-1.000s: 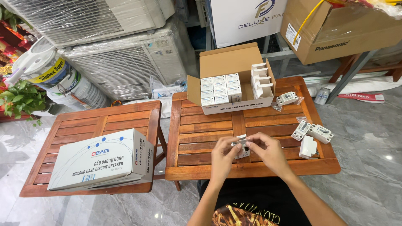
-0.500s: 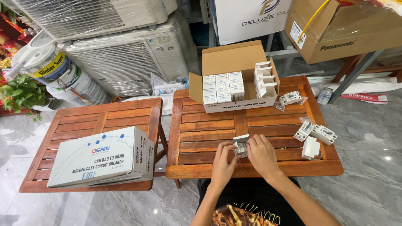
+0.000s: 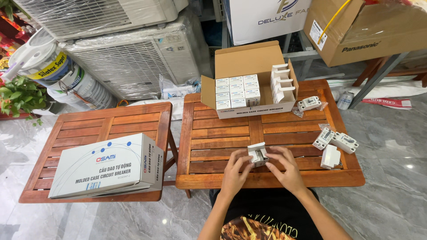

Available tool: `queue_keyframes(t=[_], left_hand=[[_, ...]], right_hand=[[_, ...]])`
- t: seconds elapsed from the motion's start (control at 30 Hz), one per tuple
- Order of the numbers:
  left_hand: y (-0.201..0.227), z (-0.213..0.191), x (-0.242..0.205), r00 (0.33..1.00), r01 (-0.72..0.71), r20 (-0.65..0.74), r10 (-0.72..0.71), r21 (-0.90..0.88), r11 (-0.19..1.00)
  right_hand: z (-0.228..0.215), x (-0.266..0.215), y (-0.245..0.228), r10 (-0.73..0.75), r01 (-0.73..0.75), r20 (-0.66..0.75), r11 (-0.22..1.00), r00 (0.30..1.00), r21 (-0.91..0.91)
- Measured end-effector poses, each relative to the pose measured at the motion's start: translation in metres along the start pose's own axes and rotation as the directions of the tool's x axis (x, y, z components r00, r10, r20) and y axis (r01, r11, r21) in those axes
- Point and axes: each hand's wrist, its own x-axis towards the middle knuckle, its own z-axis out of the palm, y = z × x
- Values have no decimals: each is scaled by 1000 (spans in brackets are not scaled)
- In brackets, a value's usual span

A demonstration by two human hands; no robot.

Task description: The person unpacks small white circuit breakers from a cardboard box, inspects them by turning them over, and places them back into their individual boxes. The person repeats this process for several units and then closes the main box.

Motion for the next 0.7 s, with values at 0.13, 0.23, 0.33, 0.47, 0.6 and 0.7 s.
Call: queue_keyframes(t=[0.13, 0.23, 0.33, 0.47, 0.6, 0.7], left_hand=[[-4, 1, 7, 994, -103, -19, 103, -12, 995], [-14, 5, 8, 981, -184, -56, 185, 25, 983], [-20, 9, 10, 976, -206, -71, 206, 12, 978], [-12, 4, 15, 980, -195, -40, 193, -54, 979], [-20, 4, 20, 978, -206, -40, 203, -101, 973], [-19, 3, 24, 980, -198, -37, 195, -89, 976]], right_hand=[[2, 1, -13, -75, 75, 16, 997, 997, -17], [7, 2, -6, -47, 46, 18, 998, 999, 41], [9, 6, 0, 31, -29, -10, 990, 999, 137], [9, 12, 6, -12, 16, -30, 991, 999, 130], [8, 21, 11, -122, 122, -14, 991, 992, 46], [5, 23, 12, -155, 155, -5, 987, 988, 40]])
